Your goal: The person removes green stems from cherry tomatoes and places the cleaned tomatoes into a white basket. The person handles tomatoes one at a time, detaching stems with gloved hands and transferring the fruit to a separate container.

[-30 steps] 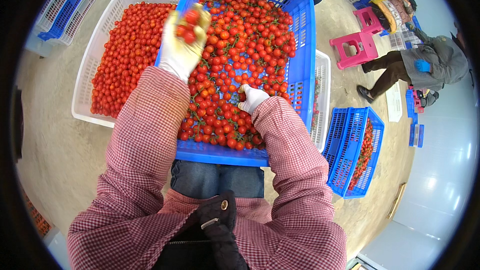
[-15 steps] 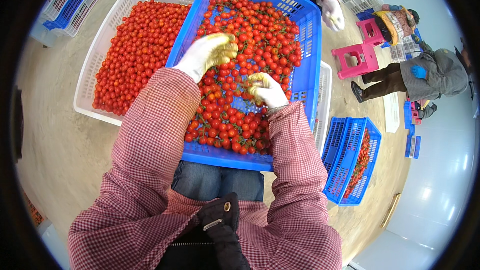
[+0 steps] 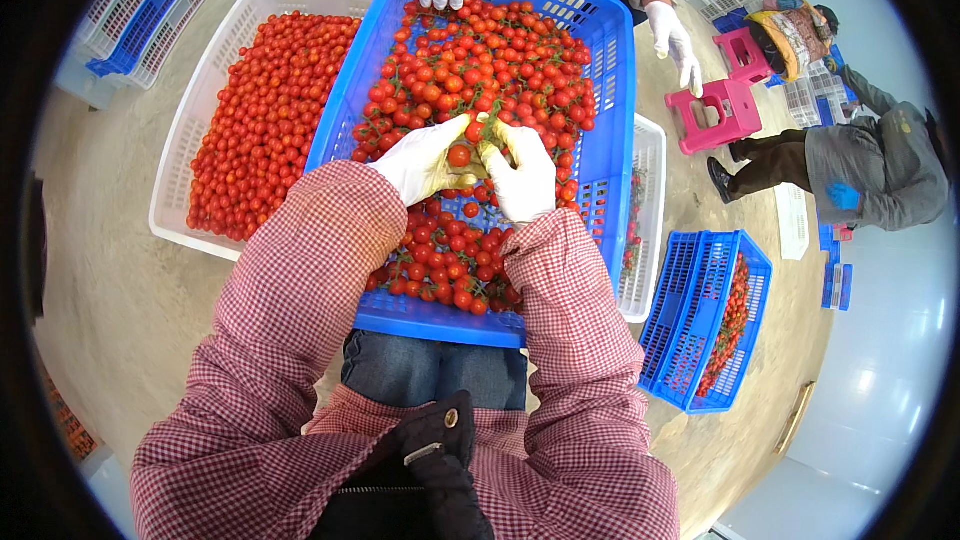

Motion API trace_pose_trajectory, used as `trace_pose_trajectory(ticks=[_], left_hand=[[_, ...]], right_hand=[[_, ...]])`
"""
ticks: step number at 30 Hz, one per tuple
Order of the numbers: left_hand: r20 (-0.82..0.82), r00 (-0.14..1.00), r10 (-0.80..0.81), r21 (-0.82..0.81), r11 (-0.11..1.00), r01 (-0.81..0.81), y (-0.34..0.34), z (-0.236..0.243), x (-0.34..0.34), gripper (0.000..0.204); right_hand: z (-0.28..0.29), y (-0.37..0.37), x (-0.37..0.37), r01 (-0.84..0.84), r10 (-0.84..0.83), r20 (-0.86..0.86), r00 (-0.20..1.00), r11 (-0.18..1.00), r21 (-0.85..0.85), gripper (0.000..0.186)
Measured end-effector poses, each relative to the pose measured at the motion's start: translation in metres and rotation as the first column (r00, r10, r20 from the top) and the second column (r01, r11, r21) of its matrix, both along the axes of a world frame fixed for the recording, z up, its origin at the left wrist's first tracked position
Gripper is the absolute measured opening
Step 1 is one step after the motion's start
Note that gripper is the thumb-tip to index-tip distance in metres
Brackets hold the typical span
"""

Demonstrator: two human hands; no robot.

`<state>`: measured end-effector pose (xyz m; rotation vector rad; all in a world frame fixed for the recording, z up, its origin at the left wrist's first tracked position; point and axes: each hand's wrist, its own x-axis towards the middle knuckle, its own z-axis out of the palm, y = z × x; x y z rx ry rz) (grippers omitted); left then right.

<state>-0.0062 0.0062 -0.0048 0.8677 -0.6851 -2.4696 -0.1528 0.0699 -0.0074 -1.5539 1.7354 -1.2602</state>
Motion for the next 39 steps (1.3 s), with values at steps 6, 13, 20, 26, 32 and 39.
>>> trace_pose_trajectory(ticks=[6, 13, 20, 26, 32, 39], left_hand=[[0.085, 0.995, -0.045, -0.133, 0.989, 0.056, -0.003, 0.007, 0.0, 0.027], [-0.156, 0.975, -0.157, -0.217, 0.969, 0.121, -0.01, 0.009, 0.003, 0.034], [-0.304, 0.878, 0.371, -0.03, 0.917, -0.398, -0.027, 0.009, 0.015, 0.026], [-0.054, 0.841, 0.539, -0.006, 0.842, -0.54, -0.028, 0.004, 0.013, 0.014], [0.079, 0.897, 0.435, -0.086, 0.9, -0.428, -0.024, 0.004, 0.012, 0.014], [0.115, 0.933, 0.342, -0.106, 0.938, -0.331, -0.021, 0.003, 0.008, 0.017]], right_hand=[[0.01, 0.001, -0.002, 0.011, -0.011, -0.061, 0.998, 1.0, -0.003, 0.022], [0.038, 0.0, -0.031, 0.159, -0.243, 0.53, 0.812, 0.967, 0.2, 0.018], [0.072, 0.044, -0.162, 0.643, -0.648, -0.156, 0.745, 0.761, -0.086, 0.02], [0.024, 0.022, -0.121, 0.293, -0.239, -0.553, 0.798, 0.956, 0.01, 0.024], [-0.041, -0.009, -0.056, -0.014, 0.379, -0.619, 0.687, 0.86, 0.511, 0.043], [-0.077, -0.016, -0.059, -0.104, 0.435, -0.408, 0.802, 0.776, 0.622, 0.045]])
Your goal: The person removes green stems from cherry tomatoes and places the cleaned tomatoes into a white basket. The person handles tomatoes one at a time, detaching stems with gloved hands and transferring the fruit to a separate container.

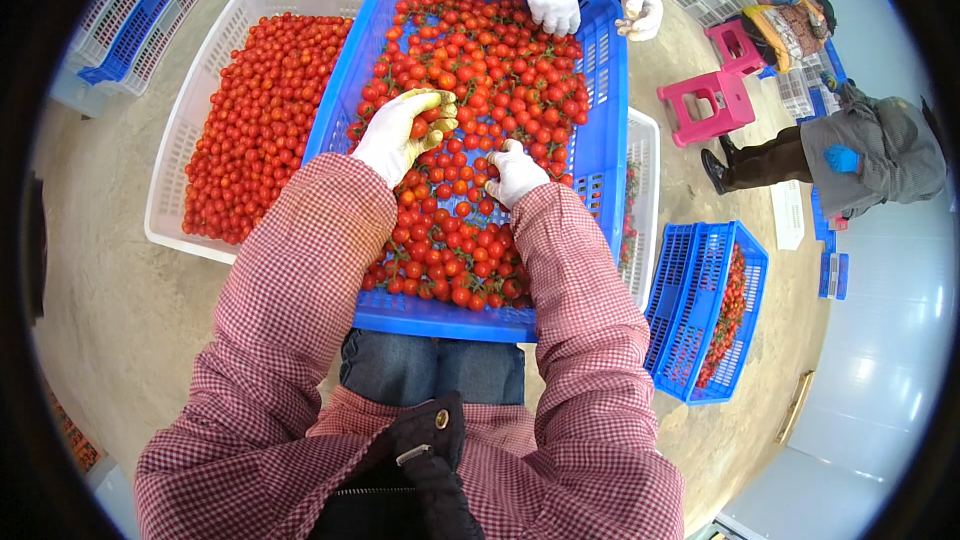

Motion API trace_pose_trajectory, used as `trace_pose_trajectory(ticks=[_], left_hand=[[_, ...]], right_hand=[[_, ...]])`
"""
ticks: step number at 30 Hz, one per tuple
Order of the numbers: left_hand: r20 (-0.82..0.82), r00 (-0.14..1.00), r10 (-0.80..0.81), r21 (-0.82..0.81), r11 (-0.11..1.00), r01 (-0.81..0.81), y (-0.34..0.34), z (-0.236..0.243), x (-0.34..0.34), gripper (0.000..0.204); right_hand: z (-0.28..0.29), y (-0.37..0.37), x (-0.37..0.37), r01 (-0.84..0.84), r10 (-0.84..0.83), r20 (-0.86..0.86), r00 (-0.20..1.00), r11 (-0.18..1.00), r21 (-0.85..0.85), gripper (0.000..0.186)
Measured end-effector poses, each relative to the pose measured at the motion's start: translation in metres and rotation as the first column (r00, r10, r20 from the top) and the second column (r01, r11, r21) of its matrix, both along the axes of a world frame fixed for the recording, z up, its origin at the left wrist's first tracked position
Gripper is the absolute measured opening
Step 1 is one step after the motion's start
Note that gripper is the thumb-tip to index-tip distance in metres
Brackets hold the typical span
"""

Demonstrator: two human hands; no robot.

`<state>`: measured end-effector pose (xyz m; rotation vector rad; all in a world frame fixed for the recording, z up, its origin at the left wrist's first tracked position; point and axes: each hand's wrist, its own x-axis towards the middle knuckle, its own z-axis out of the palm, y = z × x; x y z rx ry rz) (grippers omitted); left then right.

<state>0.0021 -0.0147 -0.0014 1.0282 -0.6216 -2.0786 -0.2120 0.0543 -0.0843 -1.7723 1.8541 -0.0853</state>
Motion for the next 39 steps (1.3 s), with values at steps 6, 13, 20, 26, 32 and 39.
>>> trace_pose_trajectory(ticks=[6, 13, 20, 26, 32, 39], left_hand=[[0.008, 0.999, -0.034, -0.003, 0.999, 0.034, 0.0, -0.006, -0.001, 0.018], [0.026, 0.991, -0.134, 0.066, 0.989, 0.132, 0.0, -0.006, -0.002, 0.023], [-0.263, 0.955, -0.14, 0.235, 0.95, 0.204, 0.01, -0.003, -0.007, 0.041], [-0.596, 0.803, -0.003, 0.2, 0.968, 0.152, -0.009, -0.001, 0.003, 0.049], [-0.765, 0.439, 0.472, 0.191, 0.816, -0.545, -0.036, 0.024, 0.051, 0.07], [-0.667, 0.613, 0.423, 0.114, 0.872, -0.476, -0.038, 0.026, 0.049, 0.068]], right_hand=[[-0.039, -0.001, 0.001, 0.21, -0.216, 0.089, 0.972, 0.975, 0.068, 0.057], [0.02, -0.006, 0.001, 0.201, -0.153, 0.241, 0.958, 0.962, -0.187, 0.021], [0.097, -0.004, 0.026, 0.389, -0.171, 0.852, 0.495, 0.92, -0.042, 0.033], [0.053, 0.008, 0.014, -0.011, 0.006, -0.149, 0.989, 0.999, -0.035, 0.043], [0.02, 0.008, 0.007, -0.163, 0.21, -0.332, 0.919, 0.973, 0.163, 0.045], [0.023, 0.006, 0.006, -0.047, 0.052, -0.357, 0.933, 0.999, 0.023, 0.044]])
